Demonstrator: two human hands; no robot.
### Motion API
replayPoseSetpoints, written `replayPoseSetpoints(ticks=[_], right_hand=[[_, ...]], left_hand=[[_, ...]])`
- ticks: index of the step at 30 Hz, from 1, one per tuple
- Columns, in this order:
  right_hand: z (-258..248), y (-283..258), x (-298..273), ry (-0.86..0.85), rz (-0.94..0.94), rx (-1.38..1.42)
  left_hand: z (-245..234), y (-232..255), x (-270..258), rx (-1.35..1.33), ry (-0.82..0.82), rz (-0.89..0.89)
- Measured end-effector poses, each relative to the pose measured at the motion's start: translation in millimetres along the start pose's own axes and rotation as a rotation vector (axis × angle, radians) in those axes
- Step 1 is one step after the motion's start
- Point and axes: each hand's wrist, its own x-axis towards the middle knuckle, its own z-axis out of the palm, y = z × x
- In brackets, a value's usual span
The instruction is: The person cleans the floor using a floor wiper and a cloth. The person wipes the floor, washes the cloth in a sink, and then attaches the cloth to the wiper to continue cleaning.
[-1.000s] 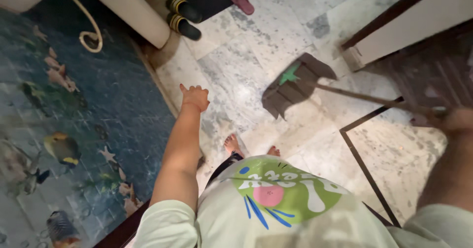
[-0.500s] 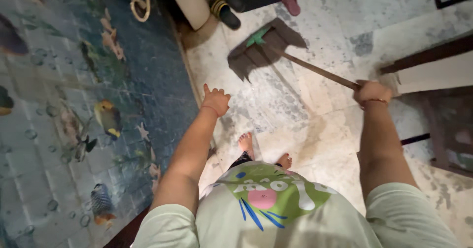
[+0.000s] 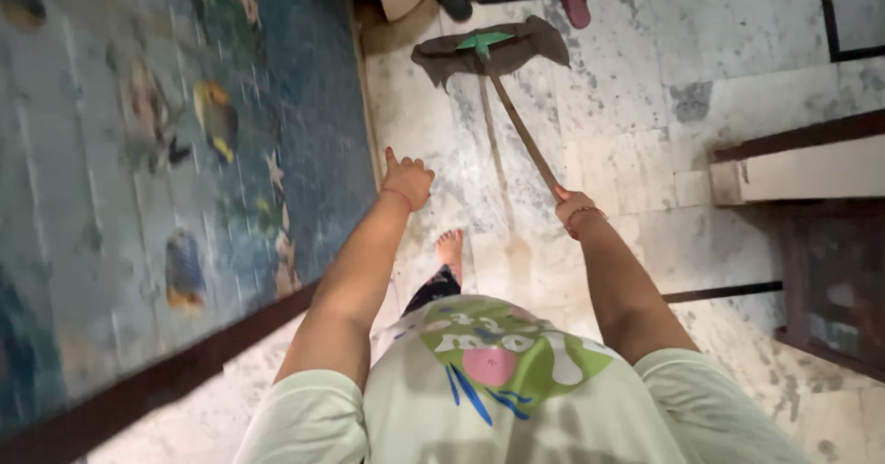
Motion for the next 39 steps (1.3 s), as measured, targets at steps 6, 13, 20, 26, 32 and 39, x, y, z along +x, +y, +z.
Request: replayPoseSetpoints(ticks=[6, 13, 20, 26, 32, 39], right_hand=[[-49, 105, -108, -0.046, 0.192, -0.098], [-136, 198, -245, -0.111, 0.429, -0.152], [-210, 225, -249, 0.004, 0.114, -0.614], [-175, 117, -230, 0.175, -0.069, -0.849], [-132, -11, -165, 0.234, -0.199, -0.788], [-51, -125, -118, 0.262, -0.235, -0.722]], left_hand=[[55, 66, -35, -0.031, 0.005, -0.093], [61, 178, -32, -0.055, 0.001, -0.017], [44, 176, -92, -0.048, 0.047, 0.048], [81, 109, -125, 0.068, -0.053, -0.020], [104, 52, -134, 0.077, 0.000, 0.026], [122, 31, -130, 0.046, 0.074, 0.117]])
